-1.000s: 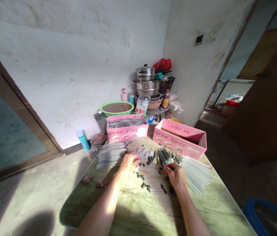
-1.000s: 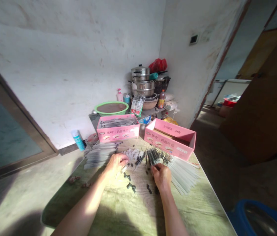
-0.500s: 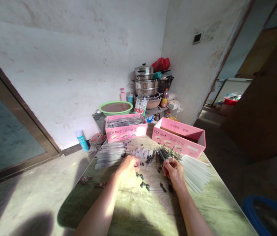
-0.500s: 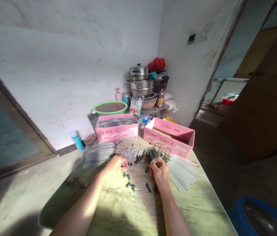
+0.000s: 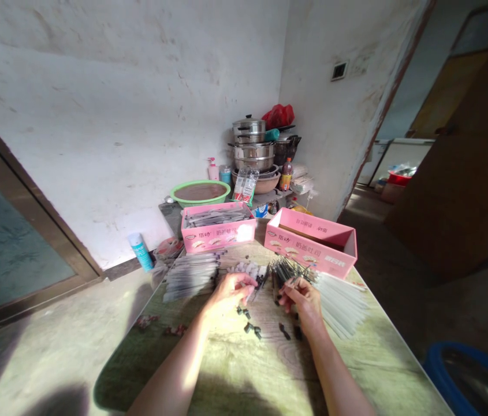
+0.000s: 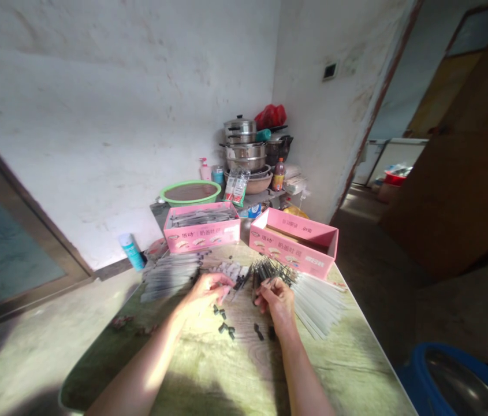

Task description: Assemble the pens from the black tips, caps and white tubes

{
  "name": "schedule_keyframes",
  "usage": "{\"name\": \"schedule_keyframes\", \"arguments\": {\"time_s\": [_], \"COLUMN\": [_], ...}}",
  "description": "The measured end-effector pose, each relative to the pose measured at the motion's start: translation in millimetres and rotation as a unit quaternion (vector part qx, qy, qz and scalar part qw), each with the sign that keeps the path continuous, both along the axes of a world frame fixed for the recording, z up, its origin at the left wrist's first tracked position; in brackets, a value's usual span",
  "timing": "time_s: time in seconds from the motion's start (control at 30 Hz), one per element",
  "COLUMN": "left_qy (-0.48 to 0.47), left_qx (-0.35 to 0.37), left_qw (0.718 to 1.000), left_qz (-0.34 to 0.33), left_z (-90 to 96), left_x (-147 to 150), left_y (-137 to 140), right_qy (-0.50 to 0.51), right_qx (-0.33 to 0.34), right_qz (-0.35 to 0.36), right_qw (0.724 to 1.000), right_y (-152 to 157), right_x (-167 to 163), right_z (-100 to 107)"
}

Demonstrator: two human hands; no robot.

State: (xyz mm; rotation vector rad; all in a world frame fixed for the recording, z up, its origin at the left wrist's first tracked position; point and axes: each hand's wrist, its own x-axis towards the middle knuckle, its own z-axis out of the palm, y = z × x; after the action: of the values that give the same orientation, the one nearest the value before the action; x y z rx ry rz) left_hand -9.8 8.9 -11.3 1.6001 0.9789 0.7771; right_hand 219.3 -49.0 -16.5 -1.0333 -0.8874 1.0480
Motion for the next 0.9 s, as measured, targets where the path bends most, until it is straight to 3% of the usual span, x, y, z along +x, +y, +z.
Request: {"name": "schedule_keyframes", "arguments": {"time_s": [0.1, 0.2, 0.33, 0.6, 0.73, 0.9], "left_qy": [0.082, 0.181, 0.2, 0.219, 0.247, 0.239], "left_qx": [0.071, 0.148, 0.181, 0.15, 0.139, 0.109], "left_qw": [0.993, 0.969, 0.96, 0.957, 0.949, 0.958], "left_qz": [0.049, 0.086, 0.078, -0.119, -0.14, -0.117], "left_z": [-1.2, 2.7, 9.3, 8.4, 9.4, 13.0], "left_x": [-3.3, -5.3, -6.2, -12.3, -13.1, -10.5], "left_y": [4.3, 5.7, 3.8, 1.1, -1.1, -6.8], "right_qy": [-0.002, 0.009, 0.02, 0.039, 0.051, 0.044], "right_qx": [-0.002, -0.007, -0.014, -0.003, 0.001, -0.013], "right_qz": [-0.022, -0.045, -0.054, -0.059, -0.052, -0.04], "right_qw": [1.0, 0.999, 0.998, 0.997, 0.997, 0.998], "right_y": [1.7, 2.9, 2.5, 3.3, 3.7, 2.1], "right_x": [1.8, 2.6, 2.4, 7.3, 7.3, 6.5], "right_z": [-2.6, -3.8, -3.1, -3.3, -3.6, -2.8]}}
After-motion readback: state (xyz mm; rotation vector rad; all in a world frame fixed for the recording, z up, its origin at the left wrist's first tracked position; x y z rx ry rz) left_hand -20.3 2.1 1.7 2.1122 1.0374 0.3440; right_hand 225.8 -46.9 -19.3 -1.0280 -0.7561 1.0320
